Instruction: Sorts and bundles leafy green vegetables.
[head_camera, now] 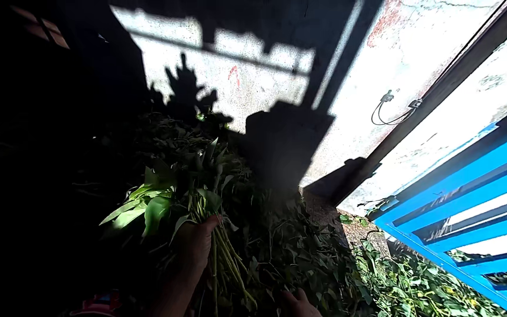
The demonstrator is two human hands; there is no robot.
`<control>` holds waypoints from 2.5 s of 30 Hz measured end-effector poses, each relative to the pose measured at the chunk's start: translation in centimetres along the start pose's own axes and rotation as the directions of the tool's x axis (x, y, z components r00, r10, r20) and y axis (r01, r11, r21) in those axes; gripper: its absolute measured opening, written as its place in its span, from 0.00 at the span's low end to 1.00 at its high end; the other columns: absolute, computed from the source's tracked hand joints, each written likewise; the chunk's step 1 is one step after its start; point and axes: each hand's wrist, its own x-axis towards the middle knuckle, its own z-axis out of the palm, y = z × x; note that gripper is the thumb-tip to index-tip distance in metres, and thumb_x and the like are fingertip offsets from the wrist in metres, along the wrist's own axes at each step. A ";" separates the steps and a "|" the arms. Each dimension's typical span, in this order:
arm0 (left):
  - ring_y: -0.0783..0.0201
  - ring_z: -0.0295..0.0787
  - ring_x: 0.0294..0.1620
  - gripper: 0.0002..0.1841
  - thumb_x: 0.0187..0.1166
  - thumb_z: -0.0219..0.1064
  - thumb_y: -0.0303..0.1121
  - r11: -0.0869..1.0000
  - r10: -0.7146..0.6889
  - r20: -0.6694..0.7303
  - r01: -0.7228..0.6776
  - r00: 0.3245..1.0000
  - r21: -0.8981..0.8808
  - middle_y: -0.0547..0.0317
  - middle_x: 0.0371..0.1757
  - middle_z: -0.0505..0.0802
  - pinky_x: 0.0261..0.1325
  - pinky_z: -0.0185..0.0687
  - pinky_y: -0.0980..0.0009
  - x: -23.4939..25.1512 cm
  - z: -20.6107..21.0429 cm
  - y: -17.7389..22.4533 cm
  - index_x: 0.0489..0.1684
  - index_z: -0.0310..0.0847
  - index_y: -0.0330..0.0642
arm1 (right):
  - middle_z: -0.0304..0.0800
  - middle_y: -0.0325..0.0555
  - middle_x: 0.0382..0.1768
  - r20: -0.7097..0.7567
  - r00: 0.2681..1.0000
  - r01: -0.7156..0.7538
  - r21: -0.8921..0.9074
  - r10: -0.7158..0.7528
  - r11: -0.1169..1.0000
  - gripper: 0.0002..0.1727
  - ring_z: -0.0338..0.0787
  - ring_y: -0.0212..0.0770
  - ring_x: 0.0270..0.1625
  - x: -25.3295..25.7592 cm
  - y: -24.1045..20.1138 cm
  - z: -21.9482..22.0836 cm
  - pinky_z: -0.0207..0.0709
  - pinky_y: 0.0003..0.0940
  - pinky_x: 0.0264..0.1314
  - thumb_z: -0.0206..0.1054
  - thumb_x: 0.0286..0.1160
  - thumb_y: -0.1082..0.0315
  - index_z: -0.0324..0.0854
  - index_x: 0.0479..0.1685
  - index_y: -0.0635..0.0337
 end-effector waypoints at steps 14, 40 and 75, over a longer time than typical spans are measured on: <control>0.57 0.92 0.45 0.29 0.41 0.88 0.18 0.985 -0.175 0.105 0.174 0.979 0.021 0.45 0.42 0.92 0.48 0.90 0.59 -3.5 -0.3 0.8 0.46 0.80 0.30 | 0.94 0.47 0.50 -0.062 0.778 0.397 0.820 -0.626 0.412 0.25 0.94 0.38 0.52 5.5 -8.5 -4.7 0.89 0.40 0.60 0.78 0.70 0.63 0.79 0.64 0.63; 0.49 0.91 0.54 0.40 0.39 0.88 0.15 0.916 -0.368 0.127 0.383 0.921 -0.120 0.39 0.53 0.90 0.52 0.91 0.51 -6.3 -1.3 1.8 0.61 0.75 0.31 | 0.90 0.47 0.53 -0.091 0.826 0.375 0.826 -0.557 0.420 0.33 0.92 0.36 0.54 0.6 -8.0 -5.3 0.88 0.37 0.58 0.72 0.70 0.60 0.66 0.72 0.65; 0.51 0.93 0.51 0.42 0.36 0.88 0.17 0.885 -0.414 0.147 0.435 0.898 -0.167 0.41 0.51 0.92 0.50 0.93 0.54 -7.4 -3.7 -1.1 0.61 0.74 0.32 | 0.98 0.46 0.40 0.243 0.818 0.066 0.861 -0.521 0.504 0.23 0.97 0.39 0.45 -2.7 -8.4 -4.0 0.92 0.42 0.55 0.87 0.49 0.74 0.88 0.49 0.65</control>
